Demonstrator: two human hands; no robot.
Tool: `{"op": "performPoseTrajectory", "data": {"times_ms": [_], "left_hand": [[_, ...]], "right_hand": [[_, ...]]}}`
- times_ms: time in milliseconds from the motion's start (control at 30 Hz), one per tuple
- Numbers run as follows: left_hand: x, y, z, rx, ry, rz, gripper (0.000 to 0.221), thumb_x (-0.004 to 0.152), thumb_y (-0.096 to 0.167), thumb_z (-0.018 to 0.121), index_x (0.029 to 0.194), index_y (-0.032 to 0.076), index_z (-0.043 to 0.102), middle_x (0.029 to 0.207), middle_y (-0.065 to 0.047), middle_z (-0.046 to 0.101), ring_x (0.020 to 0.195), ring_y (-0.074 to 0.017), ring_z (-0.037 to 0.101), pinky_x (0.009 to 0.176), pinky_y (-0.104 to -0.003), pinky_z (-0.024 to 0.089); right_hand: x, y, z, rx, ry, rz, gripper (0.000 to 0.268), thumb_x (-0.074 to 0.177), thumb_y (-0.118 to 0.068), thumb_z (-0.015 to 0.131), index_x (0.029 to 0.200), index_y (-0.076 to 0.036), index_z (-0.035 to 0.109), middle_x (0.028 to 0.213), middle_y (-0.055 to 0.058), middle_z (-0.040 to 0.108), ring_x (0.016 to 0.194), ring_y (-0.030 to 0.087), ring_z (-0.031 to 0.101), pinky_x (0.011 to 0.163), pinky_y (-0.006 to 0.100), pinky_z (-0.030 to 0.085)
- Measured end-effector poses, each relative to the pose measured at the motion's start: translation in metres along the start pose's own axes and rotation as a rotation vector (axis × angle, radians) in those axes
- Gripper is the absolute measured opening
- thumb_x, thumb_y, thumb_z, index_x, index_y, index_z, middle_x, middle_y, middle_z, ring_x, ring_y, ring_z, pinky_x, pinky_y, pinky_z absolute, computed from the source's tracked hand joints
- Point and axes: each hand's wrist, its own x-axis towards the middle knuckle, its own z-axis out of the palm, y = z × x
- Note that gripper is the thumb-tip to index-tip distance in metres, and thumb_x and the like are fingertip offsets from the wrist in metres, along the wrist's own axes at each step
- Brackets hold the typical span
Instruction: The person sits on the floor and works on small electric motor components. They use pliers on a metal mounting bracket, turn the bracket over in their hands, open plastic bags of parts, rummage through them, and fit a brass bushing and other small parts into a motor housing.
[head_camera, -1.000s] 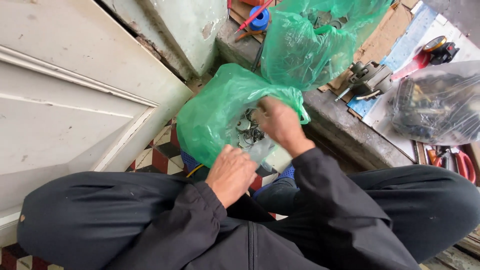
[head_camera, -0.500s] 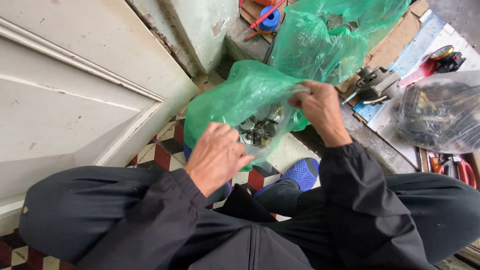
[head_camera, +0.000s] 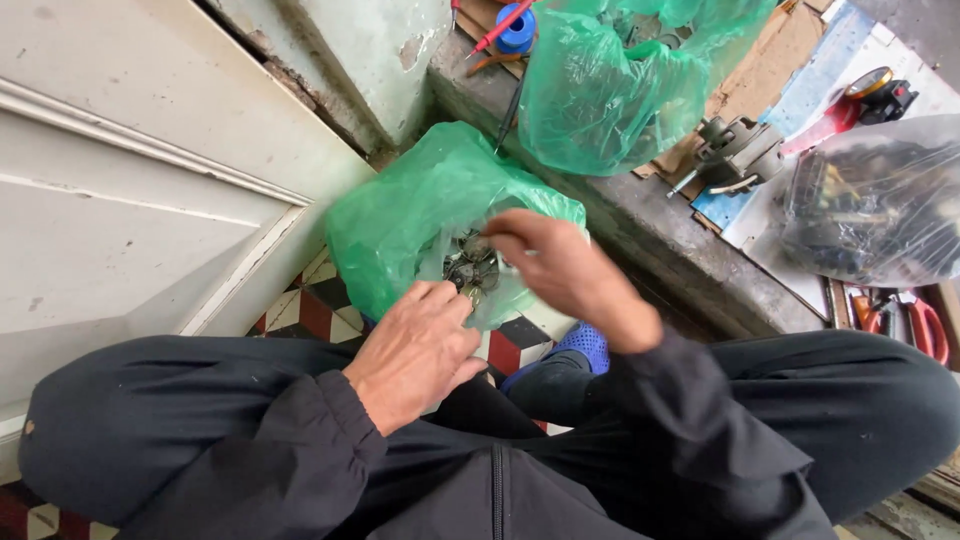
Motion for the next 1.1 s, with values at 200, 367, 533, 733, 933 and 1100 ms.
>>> {"op": "performPoseTrajectory", "data": {"times_ms": [200,367,533,733,933,1100], "left_hand": [[-0.017,-0.001,-0.005,0.009,-0.018,-0.029,0.030,0.092,0.032,0.084,0.079,0.006,0.080,0.082,-0.011,0.060,0.099,-0.0301,0.064,0.111,-0.053,0.047],[-0.024,-0.007,-0.011,0.125,0.042,-0.075,0.025,0.092,0.029,0.084,0.088,0.005,0.080,0.088,-0.013,0.062,0.107,-0.0332,0.063,0.114,-0.056,0.045],[-0.021,0.004,-0.013,0.131,0.047,-0.108,0.015,0.095,0.022,0.080,0.091,0.007,0.080,0.094,-0.010,0.063,0.109,-0.0295,0.062,0.108,-0.052,0.047],[-0.043,-0.004,-0.002,0.259,0.027,-0.313,0.022,0.090,0.030,0.084,0.092,0.009,0.078,0.095,-0.007,0.057,0.101,-0.0293,0.058,0.089,-0.049,0.049],[-0.044,-0.011,-0.009,0.325,0.037,-0.523,0.033,0.102,0.046,0.073,0.092,0.015,0.076,0.079,-0.007,0.066,0.080,-0.0300,0.070,0.076,-0.047,0.053],[-0.014,0.004,0.028,0.027,0.080,-0.703,0.040,0.113,0.050,0.062,0.090,0.018,0.068,0.071,-0.007,0.076,0.071,-0.0320,0.080,0.070,-0.049,0.060]], "right_hand": [[0.071,0.154,0.074,-1.054,0.119,0.040,0.063,0.099,-0.024,0.068,0.159,-0.010,0.056,0.137,0.012,0.071,0.130,0.036,0.072,0.106,0.054,0.061],[0.049,0.071,0.010,-0.106,0.374,0.109,0.027,0.109,-0.038,0.068,0.114,-0.018,0.085,0.090,0.015,0.080,0.093,0.029,0.078,0.079,0.048,0.058],[0.043,0.061,0.011,0.064,0.353,0.085,0.023,0.107,-0.037,0.070,0.097,-0.019,0.082,0.084,0.008,0.072,0.085,0.019,0.063,0.081,0.037,0.053],[0.013,0.012,-0.002,0.340,0.393,0.095,0.030,0.110,-0.030,0.068,0.094,-0.008,0.079,0.056,0.004,0.050,0.061,0.013,0.050,0.063,0.026,0.044],[-0.024,-0.003,-0.014,0.457,0.448,0.102,0.030,0.115,-0.022,0.058,0.124,0.000,0.076,0.052,0.006,0.048,0.044,0.012,0.046,0.051,0.027,0.041],[-0.038,0.023,-0.001,0.305,0.322,0.248,0.046,0.114,-0.023,0.056,0.144,0.010,0.067,0.058,0.013,0.066,0.044,0.018,0.058,0.043,0.034,0.045]]}}
